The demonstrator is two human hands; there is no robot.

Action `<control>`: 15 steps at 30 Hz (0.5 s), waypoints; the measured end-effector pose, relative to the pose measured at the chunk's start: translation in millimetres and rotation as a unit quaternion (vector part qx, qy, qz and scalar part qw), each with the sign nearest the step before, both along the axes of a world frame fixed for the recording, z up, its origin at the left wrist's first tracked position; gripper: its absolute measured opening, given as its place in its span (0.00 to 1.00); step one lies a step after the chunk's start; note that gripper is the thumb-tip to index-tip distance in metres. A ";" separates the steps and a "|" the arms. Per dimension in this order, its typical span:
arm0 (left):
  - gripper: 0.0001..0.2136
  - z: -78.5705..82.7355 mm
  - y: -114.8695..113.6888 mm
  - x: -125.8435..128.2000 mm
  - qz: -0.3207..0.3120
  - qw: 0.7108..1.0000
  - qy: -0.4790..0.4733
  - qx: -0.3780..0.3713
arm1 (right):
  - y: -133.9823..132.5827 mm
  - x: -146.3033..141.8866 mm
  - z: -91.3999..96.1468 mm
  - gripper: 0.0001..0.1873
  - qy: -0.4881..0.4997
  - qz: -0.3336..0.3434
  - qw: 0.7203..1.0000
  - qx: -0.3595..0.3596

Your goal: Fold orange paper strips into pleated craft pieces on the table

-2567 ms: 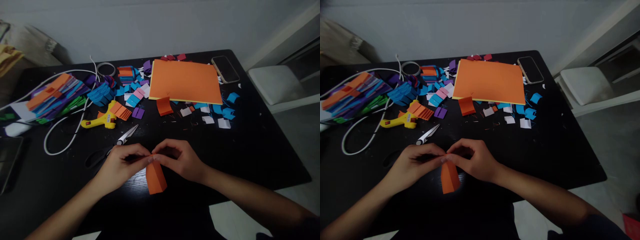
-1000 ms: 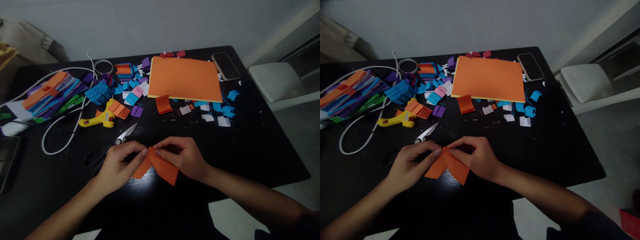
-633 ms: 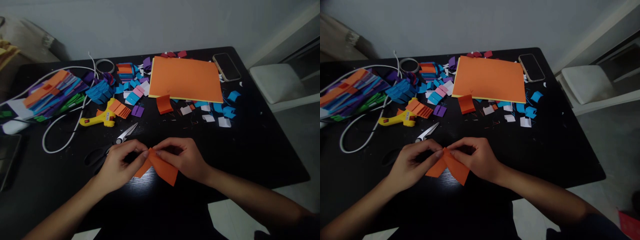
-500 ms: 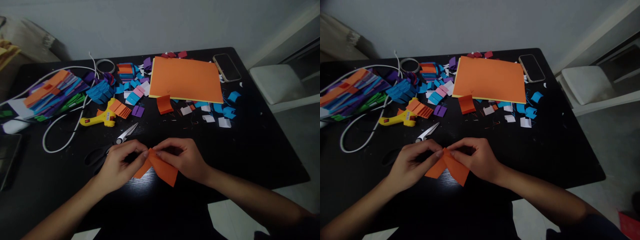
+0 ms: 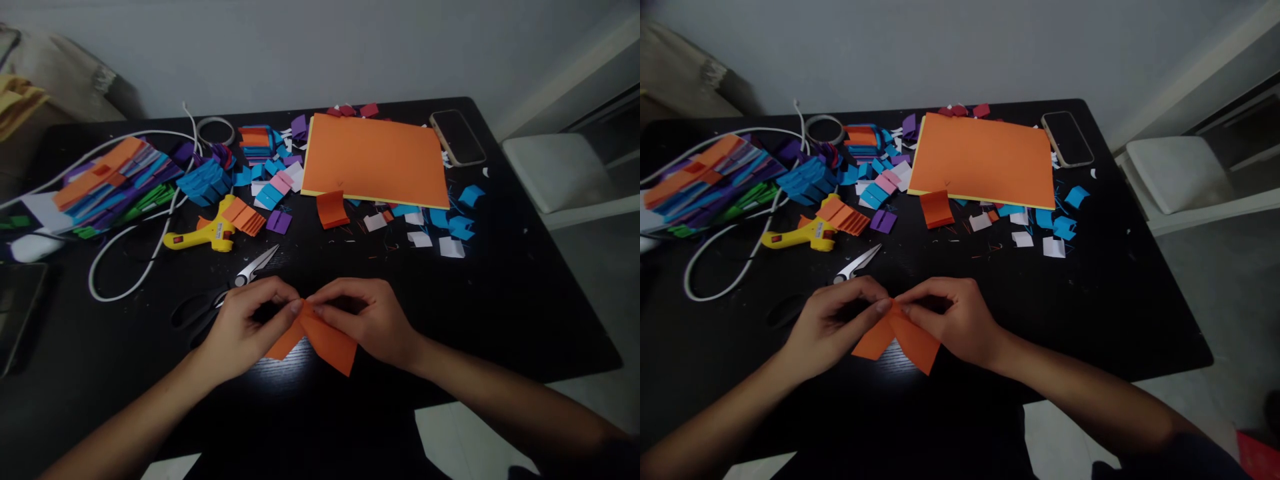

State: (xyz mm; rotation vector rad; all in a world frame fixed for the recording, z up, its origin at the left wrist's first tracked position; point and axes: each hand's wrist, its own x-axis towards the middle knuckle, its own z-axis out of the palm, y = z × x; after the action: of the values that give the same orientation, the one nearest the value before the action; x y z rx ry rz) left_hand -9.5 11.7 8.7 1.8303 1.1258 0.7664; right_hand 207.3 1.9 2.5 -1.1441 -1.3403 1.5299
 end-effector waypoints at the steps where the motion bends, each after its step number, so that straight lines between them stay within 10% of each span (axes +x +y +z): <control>1: 0.06 -0.6 -0.1 -0.1 0.000 1.000 0.001 -0.001 | -0.2 0.1 0.0 0.06 0.000 0.002 1.000 0.001; 15: 0.08 -1.7 1.3 -1.1 -0.012 0.999 0.011 -0.028 | 1.3 0.4 -2.0 0.05 0.015 -0.014 0.999 -0.035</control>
State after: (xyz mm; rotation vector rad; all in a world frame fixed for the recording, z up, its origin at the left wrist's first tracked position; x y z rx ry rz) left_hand -10.6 13.0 7.1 1.8056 1.1259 0.6964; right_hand 207.6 3.1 0.5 -1.1737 -1.2537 1.5788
